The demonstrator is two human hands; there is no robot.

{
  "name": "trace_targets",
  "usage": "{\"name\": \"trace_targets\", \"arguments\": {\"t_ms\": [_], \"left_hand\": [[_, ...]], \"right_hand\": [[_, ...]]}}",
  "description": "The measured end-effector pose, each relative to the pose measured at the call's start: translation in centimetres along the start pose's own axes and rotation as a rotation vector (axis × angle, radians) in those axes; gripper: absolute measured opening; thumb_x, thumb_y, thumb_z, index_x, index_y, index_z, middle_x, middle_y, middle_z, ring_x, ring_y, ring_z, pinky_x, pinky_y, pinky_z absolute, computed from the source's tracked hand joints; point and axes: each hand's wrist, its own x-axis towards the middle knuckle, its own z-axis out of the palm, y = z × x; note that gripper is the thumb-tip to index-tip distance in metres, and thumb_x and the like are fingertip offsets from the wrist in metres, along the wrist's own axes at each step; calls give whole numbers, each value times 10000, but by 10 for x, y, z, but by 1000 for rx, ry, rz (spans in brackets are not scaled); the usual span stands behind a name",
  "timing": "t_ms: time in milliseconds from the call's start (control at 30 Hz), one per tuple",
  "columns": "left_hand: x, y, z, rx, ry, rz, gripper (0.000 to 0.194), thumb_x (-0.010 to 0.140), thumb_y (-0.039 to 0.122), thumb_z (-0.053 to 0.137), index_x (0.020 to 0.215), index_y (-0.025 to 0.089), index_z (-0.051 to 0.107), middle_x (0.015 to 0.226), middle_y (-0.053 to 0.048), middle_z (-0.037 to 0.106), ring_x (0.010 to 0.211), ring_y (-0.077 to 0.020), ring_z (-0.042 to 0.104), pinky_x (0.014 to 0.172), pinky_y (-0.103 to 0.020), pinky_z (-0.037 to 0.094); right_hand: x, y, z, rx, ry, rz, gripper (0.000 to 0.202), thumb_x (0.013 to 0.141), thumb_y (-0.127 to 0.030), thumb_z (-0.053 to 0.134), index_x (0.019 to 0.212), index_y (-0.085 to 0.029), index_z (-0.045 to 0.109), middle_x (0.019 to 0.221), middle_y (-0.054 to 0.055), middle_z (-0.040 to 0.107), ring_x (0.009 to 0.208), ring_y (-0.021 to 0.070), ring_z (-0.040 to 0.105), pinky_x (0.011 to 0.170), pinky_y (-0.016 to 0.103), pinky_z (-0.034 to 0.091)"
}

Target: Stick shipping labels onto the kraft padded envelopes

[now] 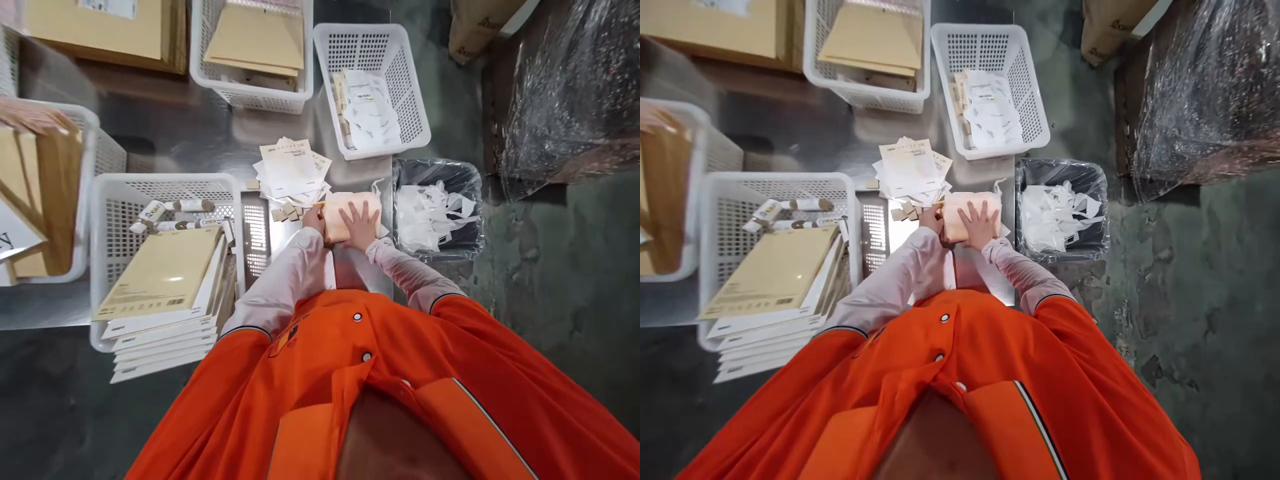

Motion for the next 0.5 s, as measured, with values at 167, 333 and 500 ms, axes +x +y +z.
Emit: {"name": "trace_targets", "arguments": {"t_ms": [167,333,500], "left_hand": [[16,17,18,54,-72,-3,137,841,158,775,964,101,797,889,-125,763,904,-253,733,928,-365,555],[46,40,11,116,39,103,244,835,125,718,1062,149,803,1171,-150,757,1242,-328,667,1121,-404,484],[59,53,24,181,-44,147,112,822,123,721,889,169,798,1011,-120,771,1129,-317,697,1050,-377,505]], "right_hand": [[31,78,-18,-61,19,-21,959,875,-338,832,1713,-358,366,1830,57,145,1671,483,-40,1245,819,-34],[46,120,-35,-105,-18,-52,891,893,-266,795,1690,-366,410,1832,52,133,1681,436,-40,1248,801,8],[36,101,-32,-16,48,34,1071,813,-390,899,1725,-258,353,1829,172,51,1656,491,-80,1246,763,50]]}}
